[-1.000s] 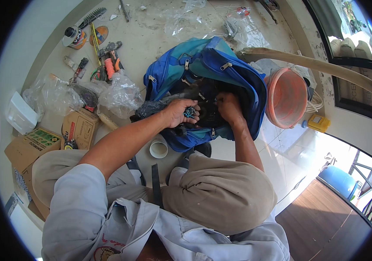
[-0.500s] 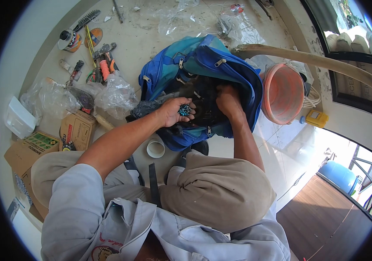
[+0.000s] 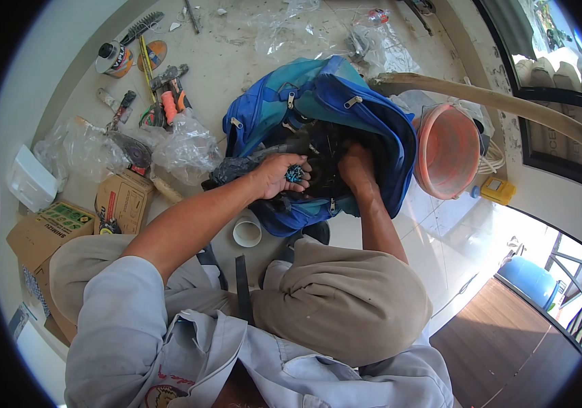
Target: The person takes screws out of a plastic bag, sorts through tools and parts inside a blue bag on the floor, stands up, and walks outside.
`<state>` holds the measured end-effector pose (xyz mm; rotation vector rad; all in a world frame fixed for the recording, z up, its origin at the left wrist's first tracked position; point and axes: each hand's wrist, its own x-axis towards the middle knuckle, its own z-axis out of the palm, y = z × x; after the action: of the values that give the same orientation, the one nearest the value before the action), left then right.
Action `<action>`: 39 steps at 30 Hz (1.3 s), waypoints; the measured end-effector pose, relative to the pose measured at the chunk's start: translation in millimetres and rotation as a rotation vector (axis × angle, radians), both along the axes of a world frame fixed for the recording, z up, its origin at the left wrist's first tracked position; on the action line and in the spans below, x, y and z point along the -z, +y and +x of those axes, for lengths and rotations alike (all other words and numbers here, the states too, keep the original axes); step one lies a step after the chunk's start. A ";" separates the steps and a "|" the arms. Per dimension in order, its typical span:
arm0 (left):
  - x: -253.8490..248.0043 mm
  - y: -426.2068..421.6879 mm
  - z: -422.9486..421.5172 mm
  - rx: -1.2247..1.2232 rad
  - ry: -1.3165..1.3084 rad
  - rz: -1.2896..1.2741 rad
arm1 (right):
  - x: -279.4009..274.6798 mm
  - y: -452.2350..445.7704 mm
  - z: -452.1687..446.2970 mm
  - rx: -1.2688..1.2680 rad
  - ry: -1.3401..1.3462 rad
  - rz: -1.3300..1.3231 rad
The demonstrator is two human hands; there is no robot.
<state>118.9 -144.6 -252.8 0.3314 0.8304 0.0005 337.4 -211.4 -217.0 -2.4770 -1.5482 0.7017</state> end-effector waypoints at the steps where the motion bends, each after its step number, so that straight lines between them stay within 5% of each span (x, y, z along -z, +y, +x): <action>1: 0.4 0.2 0.0 0.000 -0.009 -0.001 | 2.3 0.0 -0.5 -0.004 0.005 0.002; 12: 1.2 -1.7 2.1 -0.007 0.003 -0.007 | 17.2 -7.1 -10.3 -0.068 -0.034 -0.069; 18: 0.9 0.4 0.4 -0.055 -0.022 -0.035 | -15.4 -5.1 -17.8 0.003 0.295 0.219; 21: -8.2 1.5 1.8 -0.117 -0.044 -0.053 | -65.5 5.2 -37.9 0.226 0.666 -0.100; 27: -23.6 15.6 5.2 -0.030 -0.065 -0.069 | -84.3 5.2 -37.4 0.261 0.689 0.088; 32: -104.3 85.1 -6.2 0.350 -0.120 0.120 | -113.5 -6.4 -22.7 0.316 0.767 0.177; 36: -220.9 131.1 -43.0 0.597 -0.144 0.411 | -143.9 -15.7 -20.5 0.302 0.857 0.121; 39: -309.6 138.9 -78.3 0.723 -0.212 0.395 | -163.6 -20.3 -15.3 0.321 0.885 0.110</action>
<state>40.6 -5.7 56.8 0.9740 0.4593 -0.4719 322.1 -231.6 -53.4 -1.8260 -0.8085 1.3407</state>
